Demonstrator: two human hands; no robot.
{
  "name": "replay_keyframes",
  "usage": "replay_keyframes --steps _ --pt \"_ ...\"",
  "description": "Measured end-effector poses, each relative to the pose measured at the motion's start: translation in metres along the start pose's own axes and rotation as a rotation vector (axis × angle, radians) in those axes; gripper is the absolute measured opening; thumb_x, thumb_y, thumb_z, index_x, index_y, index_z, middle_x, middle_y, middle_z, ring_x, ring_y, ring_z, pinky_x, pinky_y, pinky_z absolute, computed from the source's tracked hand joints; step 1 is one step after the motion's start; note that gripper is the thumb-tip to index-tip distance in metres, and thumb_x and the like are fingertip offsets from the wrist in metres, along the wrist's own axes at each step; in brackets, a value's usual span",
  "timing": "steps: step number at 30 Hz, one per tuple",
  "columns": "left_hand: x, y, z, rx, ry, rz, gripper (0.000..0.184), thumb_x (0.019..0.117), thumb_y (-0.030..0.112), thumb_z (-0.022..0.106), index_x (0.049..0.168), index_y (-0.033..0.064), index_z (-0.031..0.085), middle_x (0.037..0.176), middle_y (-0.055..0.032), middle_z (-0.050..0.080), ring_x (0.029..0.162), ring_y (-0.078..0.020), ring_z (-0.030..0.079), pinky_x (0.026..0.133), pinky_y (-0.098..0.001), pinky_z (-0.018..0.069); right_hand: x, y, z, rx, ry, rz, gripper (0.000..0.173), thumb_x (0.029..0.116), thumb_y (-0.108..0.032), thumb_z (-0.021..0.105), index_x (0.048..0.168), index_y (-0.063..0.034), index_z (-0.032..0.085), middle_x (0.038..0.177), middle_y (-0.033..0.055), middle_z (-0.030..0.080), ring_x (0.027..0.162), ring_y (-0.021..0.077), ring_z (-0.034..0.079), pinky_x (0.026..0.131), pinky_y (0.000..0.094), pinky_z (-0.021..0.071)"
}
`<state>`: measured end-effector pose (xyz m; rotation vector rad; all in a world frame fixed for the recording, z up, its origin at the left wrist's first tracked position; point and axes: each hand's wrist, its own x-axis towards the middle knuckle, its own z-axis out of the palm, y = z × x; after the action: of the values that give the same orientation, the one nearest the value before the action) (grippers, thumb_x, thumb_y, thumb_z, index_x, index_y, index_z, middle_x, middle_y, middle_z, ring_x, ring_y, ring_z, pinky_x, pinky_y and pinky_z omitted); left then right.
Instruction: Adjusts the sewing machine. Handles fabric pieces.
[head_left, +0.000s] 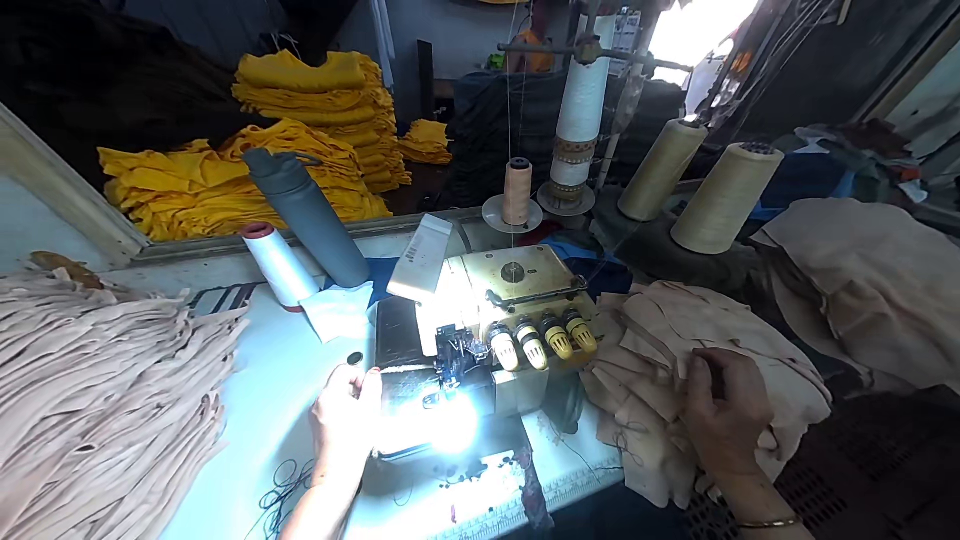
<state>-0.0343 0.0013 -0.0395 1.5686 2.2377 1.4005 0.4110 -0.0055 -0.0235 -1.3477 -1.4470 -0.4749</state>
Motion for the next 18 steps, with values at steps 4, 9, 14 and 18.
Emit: replay_keyframes --steps 4,9,14,18 --pt "0.001 -0.016 -0.004 -0.1 0.017 0.063 0.021 0.0905 0.018 0.074 0.083 0.0043 0.061 0.068 -0.0034 0.057 0.056 -0.0131 0.054 0.055 -0.0345 0.0471 -0.001 0.0 0.0 -0.009 -0.001 -0.006 0.029 0.1009 -0.017 0.054 0.101 0.0073 0.07 0.099 0.0225 0.069 0.092 0.0321 0.067 0.083 0.0415 0.0553" --pt "-0.001 -0.025 -0.009 -0.154 -0.015 0.062 0.024 0.0926 0.013 0.073 0.114 0.0081 0.065 0.074 -0.0002 0.066 0.063 -0.0114 0.062 0.06 -0.0341 0.0533 0.0 0.0 -0.001 -0.007 -0.036 -0.006 0.031 0.1019 -0.019 0.053 0.103 0.0073 0.069 0.1 0.0234 0.068 0.092 0.0329 0.066 0.083 0.043 0.0543" --pt "-0.013 0.027 -0.04 -0.109 -0.135 0.013 0.019 0.1002 0.004 0.063 0.117 -0.0045 0.067 0.093 -0.0202 0.072 0.081 -0.0312 0.07 0.077 -0.0515 0.0558 0.007 -0.008 -0.014 0.035 -0.129 -0.002 0.035 0.104 -0.018 0.05 0.109 0.0129 0.065 0.101 0.0301 0.066 0.087 0.0335 0.065 0.079 0.0417 0.0547" --pt "-0.015 0.032 -0.042 -0.084 -0.126 0.047 0.018 0.1012 0.005 0.061 0.116 -0.0017 0.068 0.083 -0.017 0.07 0.07 -0.0289 0.066 0.068 -0.0479 0.0537 0.017 -0.02 -0.023 0.099 -0.181 0.032 0.037 0.1056 -0.018 0.048 0.115 0.0164 0.06 0.103 0.0313 0.063 0.087 0.0258 0.062 0.077 0.032 0.0534"
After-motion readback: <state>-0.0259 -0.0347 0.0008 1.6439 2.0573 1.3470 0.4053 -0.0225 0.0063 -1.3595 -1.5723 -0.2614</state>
